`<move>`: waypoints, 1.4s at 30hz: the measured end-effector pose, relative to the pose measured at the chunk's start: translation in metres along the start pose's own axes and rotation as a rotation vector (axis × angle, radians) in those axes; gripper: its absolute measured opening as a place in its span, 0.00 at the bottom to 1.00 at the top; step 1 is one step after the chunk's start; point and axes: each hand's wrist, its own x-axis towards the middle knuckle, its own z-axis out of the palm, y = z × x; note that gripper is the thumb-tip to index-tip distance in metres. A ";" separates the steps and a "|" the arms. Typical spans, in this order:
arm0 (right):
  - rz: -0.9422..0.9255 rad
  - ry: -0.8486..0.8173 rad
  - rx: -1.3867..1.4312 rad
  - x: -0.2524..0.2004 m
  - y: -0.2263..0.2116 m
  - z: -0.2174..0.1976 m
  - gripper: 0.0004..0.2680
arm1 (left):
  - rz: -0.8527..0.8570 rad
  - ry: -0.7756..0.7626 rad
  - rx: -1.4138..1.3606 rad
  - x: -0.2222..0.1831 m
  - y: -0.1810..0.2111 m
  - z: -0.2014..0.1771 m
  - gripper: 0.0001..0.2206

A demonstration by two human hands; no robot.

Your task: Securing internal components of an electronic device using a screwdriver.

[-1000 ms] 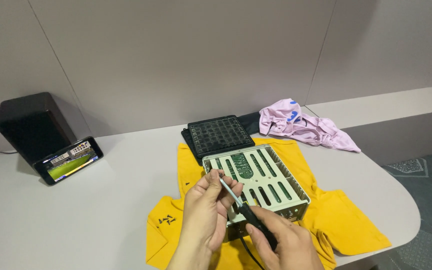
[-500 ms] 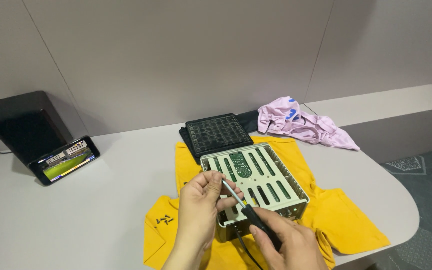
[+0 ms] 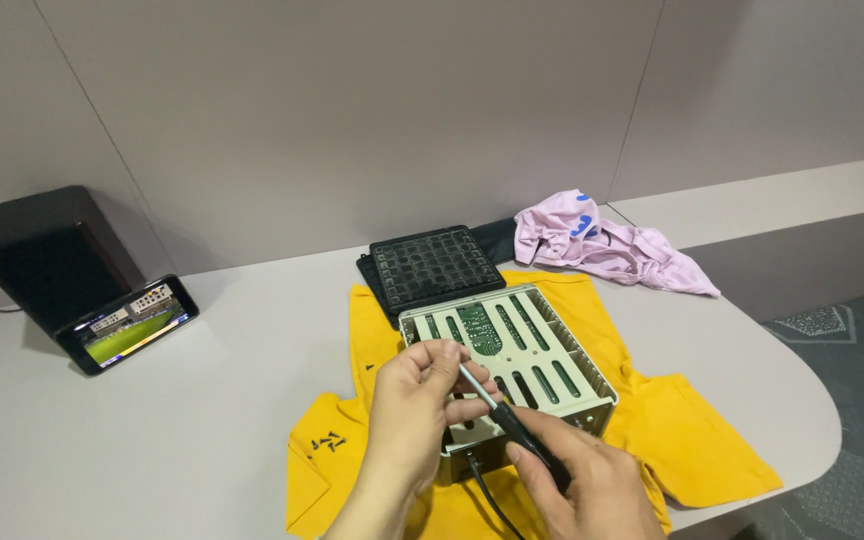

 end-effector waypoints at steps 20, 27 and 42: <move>-0.357 0.277 -0.104 -0.002 0.013 -0.007 0.15 | -0.006 -0.017 0.225 0.003 0.014 0.011 0.09; -0.347 0.240 -0.078 0.003 0.018 -0.013 0.16 | -0.048 -0.019 0.173 0.009 0.010 0.018 0.12; -0.138 0.219 0.122 0.005 0.010 -0.024 0.13 | 0.034 -0.174 0.037 0.025 -0.005 0.025 0.09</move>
